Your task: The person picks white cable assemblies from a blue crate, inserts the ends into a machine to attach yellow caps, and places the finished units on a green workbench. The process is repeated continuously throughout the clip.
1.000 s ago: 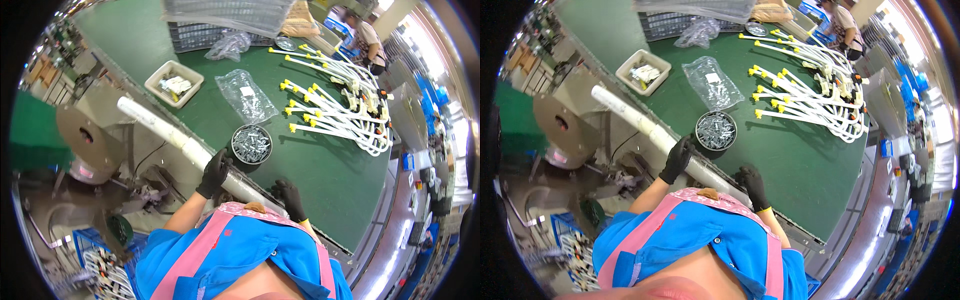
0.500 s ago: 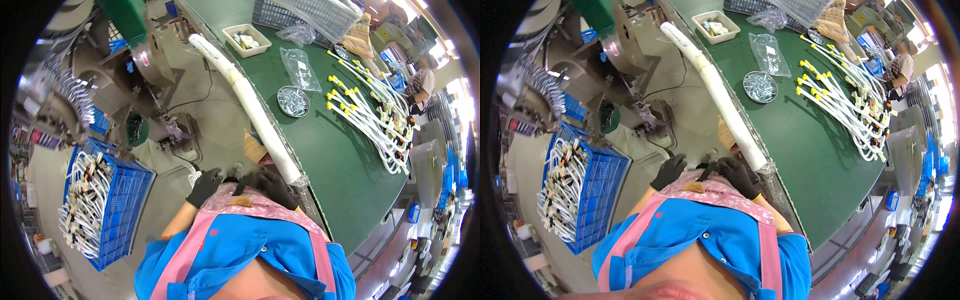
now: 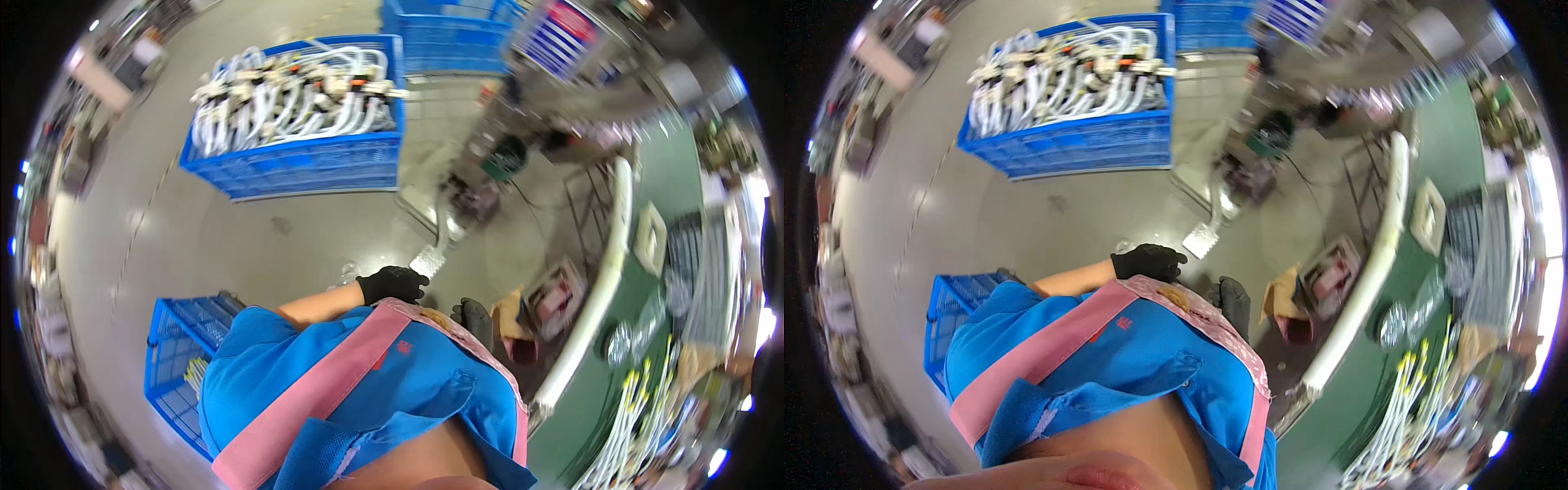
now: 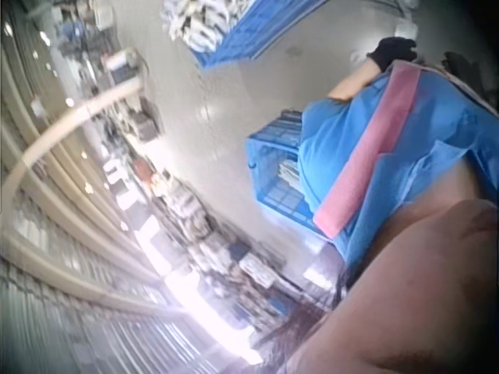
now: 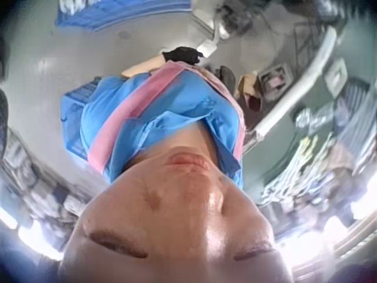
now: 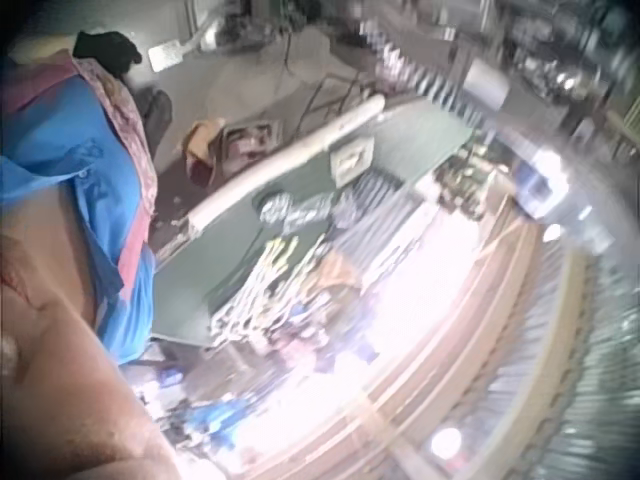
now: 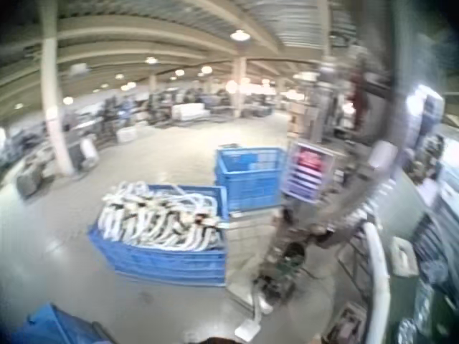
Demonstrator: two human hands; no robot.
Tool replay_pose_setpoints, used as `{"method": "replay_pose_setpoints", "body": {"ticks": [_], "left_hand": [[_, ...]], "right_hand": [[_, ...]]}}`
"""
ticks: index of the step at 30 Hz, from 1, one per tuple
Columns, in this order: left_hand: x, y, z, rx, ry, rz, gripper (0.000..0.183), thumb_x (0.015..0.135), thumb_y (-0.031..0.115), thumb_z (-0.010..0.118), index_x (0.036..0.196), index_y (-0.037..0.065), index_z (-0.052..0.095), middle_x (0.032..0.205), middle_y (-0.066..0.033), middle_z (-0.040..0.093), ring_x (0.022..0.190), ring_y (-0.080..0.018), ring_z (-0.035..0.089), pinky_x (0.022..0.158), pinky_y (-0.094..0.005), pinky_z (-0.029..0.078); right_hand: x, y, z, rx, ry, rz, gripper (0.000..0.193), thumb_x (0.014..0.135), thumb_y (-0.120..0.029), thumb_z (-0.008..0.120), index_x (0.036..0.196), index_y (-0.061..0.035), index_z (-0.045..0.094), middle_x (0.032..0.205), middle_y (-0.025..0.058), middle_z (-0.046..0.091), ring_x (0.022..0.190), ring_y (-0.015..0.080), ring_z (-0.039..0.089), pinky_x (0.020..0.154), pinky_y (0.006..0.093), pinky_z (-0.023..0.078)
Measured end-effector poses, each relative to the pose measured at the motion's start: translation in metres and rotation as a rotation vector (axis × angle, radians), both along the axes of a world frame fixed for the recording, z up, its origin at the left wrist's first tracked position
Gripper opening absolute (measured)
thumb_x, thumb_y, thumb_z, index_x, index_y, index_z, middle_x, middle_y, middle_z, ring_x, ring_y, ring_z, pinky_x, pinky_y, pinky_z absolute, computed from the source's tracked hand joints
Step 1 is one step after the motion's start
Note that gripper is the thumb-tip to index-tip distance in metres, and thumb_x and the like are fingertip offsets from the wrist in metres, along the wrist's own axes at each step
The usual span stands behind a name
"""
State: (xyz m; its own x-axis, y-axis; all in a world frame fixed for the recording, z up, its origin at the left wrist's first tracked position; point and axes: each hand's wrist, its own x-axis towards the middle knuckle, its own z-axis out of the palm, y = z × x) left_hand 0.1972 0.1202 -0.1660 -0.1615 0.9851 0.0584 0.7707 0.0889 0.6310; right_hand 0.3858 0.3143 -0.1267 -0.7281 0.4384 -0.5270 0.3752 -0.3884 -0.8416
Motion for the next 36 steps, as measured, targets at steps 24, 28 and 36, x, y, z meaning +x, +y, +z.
{"method": "replay_pose_setpoints", "body": {"ticks": [24, 28, 36], "left_hand": [[-0.236, -0.189, -0.017, -0.003, -0.217, 0.993, 0.038, 0.088, 0.028, 0.062, 0.117, 0.004, 0.059, 0.093, -0.0161, 0.067, 0.086, -0.028, 0.066, 0.074, -0.037, 0.052], [-0.3, -0.231, -0.028, -0.221, 0.006, 1.164, 0.033, 0.088, 0.03, 0.057, 0.109, 0.006, 0.061, 0.112, -0.0198, 0.062, 0.102, -0.0372, 0.058, 0.088, -0.0428, 0.047], [-0.469, -0.396, -0.057, -0.003, -0.021, 1.915, 0.076, 0.087, 0.035, 0.06, 0.142, -0.003, 0.024, 0.141, -0.0342, 0.033, 0.131, -0.0482, 0.032, 0.109, -0.0476, 0.027]], "right_hand": [[-0.445, -0.082, -0.001, 0.197, 0.143, 0.86, 0.035, 0.095, -0.032, 0.054, 0.107, 0.0003, 0.061, 0.089, 0.0069, 0.065, 0.077, 0.0134, 0.06, 0.067, 0.028, 0.047], [-0.489, -0.095, 0.004, 0.229, 0.164, 0.869, 0.032, 0.095, -0.026, 0.056, 0.111, 0.0008, 0.06, 0.09, 0.0073, 0.066, 0.078, 0.0138, 0.061, 0.069, 0.0282, 0.048], [-0.527, -0.144, 0.007, 0.227, 0.114, 0.805, 0.027, 0.095, -0.021, 0.054, 0.108, 0.0023, 0.061, 0.089, 0.0061, 0.064, 0.076, 0.0114, 0.058, 0.067, 0.0268, 0.047]]}}
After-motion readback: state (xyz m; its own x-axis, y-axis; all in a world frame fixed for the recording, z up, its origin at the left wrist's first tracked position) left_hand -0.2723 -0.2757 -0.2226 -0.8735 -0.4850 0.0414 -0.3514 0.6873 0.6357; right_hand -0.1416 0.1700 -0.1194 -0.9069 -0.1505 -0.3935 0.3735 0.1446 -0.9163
